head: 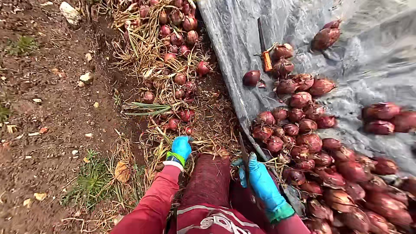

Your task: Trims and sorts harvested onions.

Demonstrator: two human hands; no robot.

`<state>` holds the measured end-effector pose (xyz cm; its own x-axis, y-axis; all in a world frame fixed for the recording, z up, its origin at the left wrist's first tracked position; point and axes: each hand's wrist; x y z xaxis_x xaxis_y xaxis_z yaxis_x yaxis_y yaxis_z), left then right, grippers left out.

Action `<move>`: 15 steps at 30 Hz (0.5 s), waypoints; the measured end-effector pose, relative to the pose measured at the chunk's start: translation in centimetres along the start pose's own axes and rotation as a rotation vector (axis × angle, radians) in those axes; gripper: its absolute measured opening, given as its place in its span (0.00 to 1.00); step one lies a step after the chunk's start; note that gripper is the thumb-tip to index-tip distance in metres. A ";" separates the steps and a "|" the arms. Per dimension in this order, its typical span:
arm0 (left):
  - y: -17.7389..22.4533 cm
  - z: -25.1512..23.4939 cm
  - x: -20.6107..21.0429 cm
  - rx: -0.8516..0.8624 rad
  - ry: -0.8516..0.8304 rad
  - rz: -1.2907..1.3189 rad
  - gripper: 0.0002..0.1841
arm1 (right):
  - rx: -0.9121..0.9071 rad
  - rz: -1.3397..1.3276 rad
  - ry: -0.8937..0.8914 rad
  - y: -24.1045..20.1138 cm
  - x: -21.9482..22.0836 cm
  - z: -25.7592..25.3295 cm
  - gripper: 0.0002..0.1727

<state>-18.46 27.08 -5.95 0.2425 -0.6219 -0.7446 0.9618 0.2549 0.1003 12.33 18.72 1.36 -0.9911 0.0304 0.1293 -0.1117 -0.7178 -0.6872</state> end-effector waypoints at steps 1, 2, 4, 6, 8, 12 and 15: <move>0.3 -1.5 2.6 -0.061 -0.034 0.021 0.22 | 0.013 -0.004 -0.001 0.2 -0.2 0.2 0.48; 0.2 -2.4 4.6 -0.135 -0.072 0.039 0.34 | 0.027 -0.012 0.004 0.4 -0.5 0.5 0.47; 0.5 -3.1 6.6 -0.266 -0.113 0.069 0.53 | 0.060 -0.030 0.028 1.1 -1.2 0.5 0.46; 1.0 -2.5 7.3 -0.360 -0.181 0.098 0.58 | 0.096 -0.045 0.061 1.7 -1.8 0.6 0.46; 0.6 -0.8 8.0 -0.428 -0.270 0.213 0.57 | 0.107 -0.069 0.093 1.7 -1.8 1.2 0.47; -1.0 2.4 10.2 -0.461 -0.207 0.676 0.49 | 0.013 -0.071 0.122 0.5 -1.5 2.6 0.47; -1.8 3.8 9.8 -0.368 -0.102 0.860 0.54 | -0.059 -0.061 0.130 0.9 -1.4 4.3 0.46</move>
Point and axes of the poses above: each hand's wrist, its own z-axis away from the middle knuckle, its own x-axis out of the palm, y = z × x, and after that the axes turned 8 degrees about -z, right-handed
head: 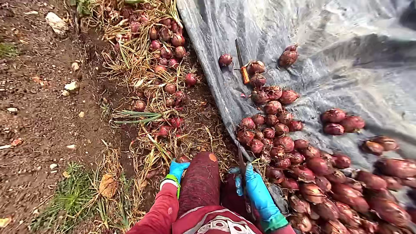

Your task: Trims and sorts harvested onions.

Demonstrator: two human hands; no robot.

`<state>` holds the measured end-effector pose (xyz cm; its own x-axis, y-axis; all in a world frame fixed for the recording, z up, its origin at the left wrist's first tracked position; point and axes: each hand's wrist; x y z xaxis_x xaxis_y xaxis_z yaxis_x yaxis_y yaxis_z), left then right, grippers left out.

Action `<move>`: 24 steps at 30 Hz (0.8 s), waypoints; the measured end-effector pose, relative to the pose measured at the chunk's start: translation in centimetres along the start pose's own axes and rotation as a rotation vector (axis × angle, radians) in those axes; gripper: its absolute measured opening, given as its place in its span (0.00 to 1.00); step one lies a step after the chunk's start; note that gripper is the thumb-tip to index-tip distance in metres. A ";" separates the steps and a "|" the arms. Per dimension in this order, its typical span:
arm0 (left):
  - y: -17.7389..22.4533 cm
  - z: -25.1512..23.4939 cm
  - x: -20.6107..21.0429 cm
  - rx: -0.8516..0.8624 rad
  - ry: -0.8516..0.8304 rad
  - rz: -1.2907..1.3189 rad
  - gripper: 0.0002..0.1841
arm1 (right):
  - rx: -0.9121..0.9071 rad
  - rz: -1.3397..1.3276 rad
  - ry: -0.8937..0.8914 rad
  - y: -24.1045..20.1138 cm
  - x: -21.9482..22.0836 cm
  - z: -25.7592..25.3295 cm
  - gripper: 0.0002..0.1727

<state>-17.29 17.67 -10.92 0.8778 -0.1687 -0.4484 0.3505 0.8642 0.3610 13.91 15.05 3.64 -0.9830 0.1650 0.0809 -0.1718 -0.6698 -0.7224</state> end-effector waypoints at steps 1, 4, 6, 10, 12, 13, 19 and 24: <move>0.6 0.6 -0.9 0.047 0.012 -0.073 0.59 | -0.020 0.001 -0.005 0.2 -0.1 0.6 0.46; 3.5 4.6 -4.4 0.279 0.050 -0.242 0.65 | -0.047 0.017 -0.020 0.8 -0.4 2.0 0.47; 5.4 8.4 -6.6 0.496 0.095 -0.261 0.65 | -0.028 0.044 -0.071 1.2 -0.2 2.8 0.49; 9.8 15.5 -9.9 0.820 0.033 -0.178 0.67 | -0.069 0.131 -0.311 -0.3 2.6 3.2 0.46; 12.1 18.0 -10.2 0.856 -0.062 -0.258 0.69 | -0.174 0.142 -0.422 -1.8 4.3 3.3 0.42; 12.7 18.5 -9.9 0.876 -0.126 -0.271 0.68 | -0.219 0.123 -0.443 -2.7 5.2 3.4 0.41; 16.2 19.7 -9.7 0.878 -0.376 -0.498 0.40 | -0.408 0.138 -0.373 -5.1 6.3 1.3 0.49; 19.0 14.2 -10.7 0.835 -0.177 -0.935 0.27 | -0.240 0.163 -0.409 -7.4 4.2 0.0 0.46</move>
Point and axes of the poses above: each hand's wrist, its own z-axis away from the middle knuckle, its own x-axis out of the palm, y = z × x, and after that the axes turned 8 degrees about -z, right-handed
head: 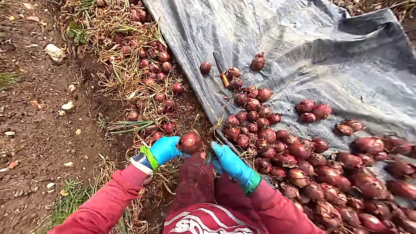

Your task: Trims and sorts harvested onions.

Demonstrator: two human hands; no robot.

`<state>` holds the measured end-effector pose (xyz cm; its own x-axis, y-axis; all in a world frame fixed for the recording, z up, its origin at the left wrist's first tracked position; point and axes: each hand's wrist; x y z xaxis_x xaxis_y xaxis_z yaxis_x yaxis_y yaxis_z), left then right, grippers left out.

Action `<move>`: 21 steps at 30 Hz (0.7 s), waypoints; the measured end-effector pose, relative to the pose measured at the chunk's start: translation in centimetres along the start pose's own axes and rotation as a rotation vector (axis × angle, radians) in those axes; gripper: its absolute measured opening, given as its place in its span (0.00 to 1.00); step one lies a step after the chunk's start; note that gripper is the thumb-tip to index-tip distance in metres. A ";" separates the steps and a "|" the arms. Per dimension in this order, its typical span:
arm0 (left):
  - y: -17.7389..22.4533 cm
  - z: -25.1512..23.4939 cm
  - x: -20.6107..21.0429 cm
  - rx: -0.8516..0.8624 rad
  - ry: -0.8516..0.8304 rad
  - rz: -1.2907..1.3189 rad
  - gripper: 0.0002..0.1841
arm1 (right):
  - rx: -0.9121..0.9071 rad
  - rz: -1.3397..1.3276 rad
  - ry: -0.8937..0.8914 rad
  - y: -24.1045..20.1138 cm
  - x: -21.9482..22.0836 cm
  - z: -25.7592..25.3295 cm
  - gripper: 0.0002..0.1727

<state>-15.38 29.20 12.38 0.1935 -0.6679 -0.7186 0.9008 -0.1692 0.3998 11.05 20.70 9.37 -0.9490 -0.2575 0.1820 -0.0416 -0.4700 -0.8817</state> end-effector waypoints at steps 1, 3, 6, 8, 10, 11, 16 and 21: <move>-0.4 -0.8 -0.3 -0.051 0.059 0.066 0.27 | 0.000 -0.056 0.022 -0.1 -0.7 -0.2 0.46; 0.3 -1.2 -0.7 -0.089 0.151 0.149 0.27 | 0.068 -0.059 0.086 0.7 -1.5 -0.9 0.49; 5.7 -0.2 -1.5 0.059 -0.054 -0.174 0.22 | 0.192 0.166 -0.101 1.6 -2.6 -1.5 0.51; 9.3 -0.2 -1.4 0.200 -0.238 -0.345 0.23 | 0.131 0.225 -0.146 0.3 -2.8 -1.2 0.50; 9.1 -1.0 -1.6 0.136 -0.168 -0.325 0.22 | 0.025 0.159 -0.015 -0.1 -3.0 0.2 0.52; 7.4 -1.7 -2.0 0.025 -0.039 -0.261 0.22 | -0.037 0.074 0.105 0.0 -3.3 1.0 0.53; -2.8 -2.7 0.7 -0.439 0.375 0.103 0.23 | -0.060 -0.137 0.484 3.0 -6.7 5.7 0.52; -3.2 -6.9 13.8 -0.569 0.072 0.137 0.22 | 0.172 -0.180 0.521 9.3 -7.3 8.7 0.49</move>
Point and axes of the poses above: each hand's wrist, its own z-axis away from the middle knuckle, its own x-axis out of the palm, y = z × x, and after that the axes turned 8 degrees about -z, right-handed
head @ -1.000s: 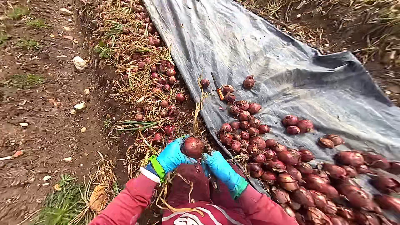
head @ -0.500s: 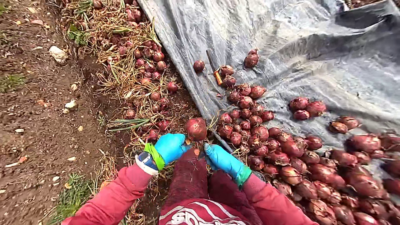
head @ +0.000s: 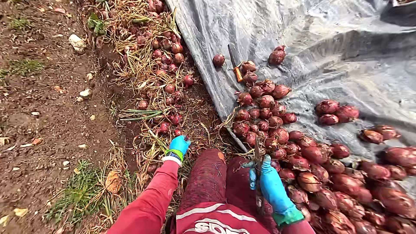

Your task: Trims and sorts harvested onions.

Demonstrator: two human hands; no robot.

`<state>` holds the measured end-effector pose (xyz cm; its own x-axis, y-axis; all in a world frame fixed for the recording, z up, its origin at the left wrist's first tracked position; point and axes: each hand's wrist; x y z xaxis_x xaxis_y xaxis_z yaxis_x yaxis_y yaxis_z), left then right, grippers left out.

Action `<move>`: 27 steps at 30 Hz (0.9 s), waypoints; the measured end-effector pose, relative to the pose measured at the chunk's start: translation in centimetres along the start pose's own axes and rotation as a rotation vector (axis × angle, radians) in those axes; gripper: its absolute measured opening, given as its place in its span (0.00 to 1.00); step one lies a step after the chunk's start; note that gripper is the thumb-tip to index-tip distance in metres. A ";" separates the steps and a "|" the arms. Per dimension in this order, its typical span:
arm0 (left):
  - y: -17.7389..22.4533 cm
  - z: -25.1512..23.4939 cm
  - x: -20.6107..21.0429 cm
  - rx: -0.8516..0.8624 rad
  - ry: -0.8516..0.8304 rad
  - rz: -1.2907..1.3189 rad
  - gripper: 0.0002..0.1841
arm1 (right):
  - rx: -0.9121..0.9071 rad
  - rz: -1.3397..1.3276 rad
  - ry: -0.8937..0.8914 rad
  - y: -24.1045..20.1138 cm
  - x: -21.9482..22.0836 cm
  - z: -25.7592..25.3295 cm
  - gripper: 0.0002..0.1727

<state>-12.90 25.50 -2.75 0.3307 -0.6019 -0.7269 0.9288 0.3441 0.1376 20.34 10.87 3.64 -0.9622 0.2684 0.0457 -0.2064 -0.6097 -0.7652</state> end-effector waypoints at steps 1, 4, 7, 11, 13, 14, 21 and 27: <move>0.6 -0.9 2.6 -0.015 -0.067 -0.043 0.26 | 0.025 -0.006 0.010 0.6 -0.1 -0.2 0.48; 1.3 -3.0 9.0 -0.069 -0.194 -0.153 0.37 | 0.076 -0.033 -0.005 1.0 -0.3 -0.9 0.48; 1.5 -4.4 9.2 -0.071 -0.210 -0.135 0.37 | 0.116 -0.037 0.002 -0.2 -0.1 -2.2 0.48; 4.2 -0.6 1.4 0.102 -0.043 0.030 0.36 | 0.209 -0.032 -0.121 -0.4 1.8 -4.8 0.47; 6.4 3.0 -3.1 0.287 0.020 0.008 0.35 | 0.227 0.038 -0.319 -1.2 4.3 -5.6 0.45; 7.8 4.7 -4.9 0.358 0.029 -0.041 0.35 | 0.208 0.071 -0.400 -2.2 5.9 -5.8 0.42; 10.9 12.2 -10.3 0.546 0.118 -0.291 0.33 | -0.106 0.524 -0.279 -8.6 11.4 -4.1 0.49; 6.5 13.5 -9.9 0.314 0.159 0.107 0.32 | -0.141 0.244 -0.309 -7.0 8.8 3.7 0.47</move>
<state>-7.86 23.92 14.42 0.4219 -0.4467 -0.7890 0.9044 0.1463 0.4007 12.63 14.73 11.73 -0.9924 -0.1204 0.0264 0.0395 -0.5139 -0.8569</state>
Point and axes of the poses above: each hand's wrist, its own z-axis away from the middle knuckle, its own x-axis out of the palm, y = z × x, and after that the axes turned 8 degrees about -z, right-handed
